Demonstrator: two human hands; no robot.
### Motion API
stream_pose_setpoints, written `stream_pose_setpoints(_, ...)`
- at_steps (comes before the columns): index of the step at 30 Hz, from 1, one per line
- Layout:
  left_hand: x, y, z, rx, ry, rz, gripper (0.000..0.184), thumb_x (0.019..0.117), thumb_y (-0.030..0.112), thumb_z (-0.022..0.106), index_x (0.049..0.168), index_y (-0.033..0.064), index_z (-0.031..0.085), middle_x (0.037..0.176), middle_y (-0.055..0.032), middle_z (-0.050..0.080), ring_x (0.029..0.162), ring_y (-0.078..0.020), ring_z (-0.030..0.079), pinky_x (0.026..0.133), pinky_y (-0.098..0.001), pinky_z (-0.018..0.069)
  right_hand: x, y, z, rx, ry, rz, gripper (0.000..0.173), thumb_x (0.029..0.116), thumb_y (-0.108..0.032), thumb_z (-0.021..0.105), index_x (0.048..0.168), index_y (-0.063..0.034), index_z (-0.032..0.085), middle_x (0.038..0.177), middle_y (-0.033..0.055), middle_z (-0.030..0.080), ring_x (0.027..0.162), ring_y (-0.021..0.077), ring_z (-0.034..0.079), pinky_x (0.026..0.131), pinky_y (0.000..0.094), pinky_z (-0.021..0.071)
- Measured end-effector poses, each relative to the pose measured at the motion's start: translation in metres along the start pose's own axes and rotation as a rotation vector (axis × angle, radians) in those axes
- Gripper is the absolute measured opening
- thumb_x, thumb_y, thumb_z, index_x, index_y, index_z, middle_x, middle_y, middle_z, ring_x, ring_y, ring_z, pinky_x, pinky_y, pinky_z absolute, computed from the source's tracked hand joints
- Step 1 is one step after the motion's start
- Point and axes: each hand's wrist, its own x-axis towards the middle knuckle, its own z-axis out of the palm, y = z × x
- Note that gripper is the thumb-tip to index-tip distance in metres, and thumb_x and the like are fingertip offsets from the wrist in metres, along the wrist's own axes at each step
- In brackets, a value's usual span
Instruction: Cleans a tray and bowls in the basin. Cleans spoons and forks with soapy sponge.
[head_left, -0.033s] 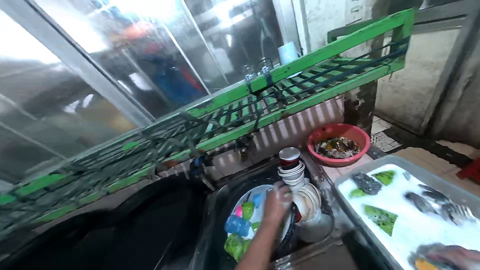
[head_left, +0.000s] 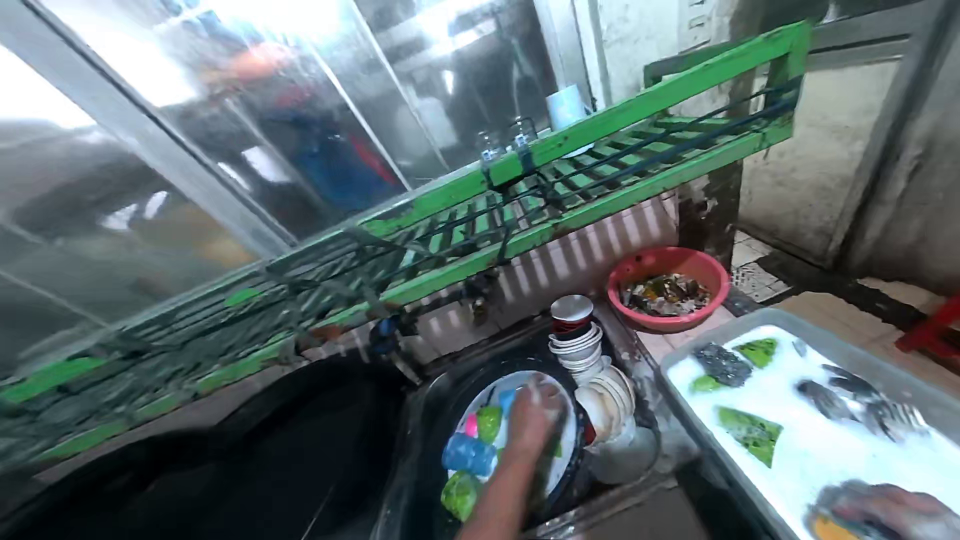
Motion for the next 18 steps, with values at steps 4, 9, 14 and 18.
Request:
stream_pose_setpoints(4, 0.007, 0.011, -0.007, 0.063, -0.016, 0.039, 0.039, 0.1037, 0.033, 0.054, 0.122, 0.0045, 0.073, 0.146, -0.0150, 0.057, 0.138, -0.0316, 0.052, 0.117, -0.0479, 0.0396, 0.003, -0.003, 0.015, -0.036, -0.026, -0.106, 0.033, 0.0857, -0.014, 0.075, 0.117, -0.0024, 0.073, 0.129, 0.0259, 0.064, 0.126, 0.0493, 0.054, 0.107, 0.0618, 0.0434)
stream_pose_setpoints(9, -0.020, 0.173, -0.001, -0.207, -0.290, 0.776, 0.030, 0.1007, 0.017, 0.059, 0.128, 0.0109, 0.071, 0.146, -0.0091, 0.058, 0.136, -0.0219, 0.055, 0.114, -0.0433, 0.0454, 0.000, -0.009, 0.020, -0.191, -0.148, -0.066, 0.036, 0.0857, -0.014, 0.076, 0.120, -0.0052, 0.071, 0.133, 0.0239, 0.061, 0.129, 0.0486, 0.052, 0.103, 0.0629, 0.0472)
stream_pose_setpoints(14, -0.040, 0.262, 0.051, 0.273, -0.612, 0.749, 0.057, 0.0915, 0.013, 0.069, 0.147, 0.0149, 0.055, 0.137, -0.0184, 0.063, 0.127, -0.0404, 0.059, 0.104, -0.0642, 0.0459, -0.001, -0.006, 0.024, -0.221, -0.209, 0.040, 0.043, 0.0847, -0.015, 0.077, 0.126, -0.0073, 0.069, 0.140, 0.0224, 0.057, 0.134, 0.0481, 0.048, 0.104, 0.0640, 0.0453)
stream_pose_setpoints(18, -0.039, 0.270, 0.070, 0.282, -0.617, 0.658, 0.088, 0.0811, 0.028, 0.081, 0.157, 0.0147, 0.039, 0.136, -0.0228, 0.062, 0.122, -0.0434, 0.061, 0.099, -0.0666, 0.0487, 0.006, 0.003, 0.013, 0.048, -0.020, 0.243, 0.054, 0.0830, -0.018, 0.079, 0.134, -0.0066, 0.065, 0.136, 0.0229, 0.060, 0.131, 0.0424, 0.053, 0.109, 0.0584, 0.0430)
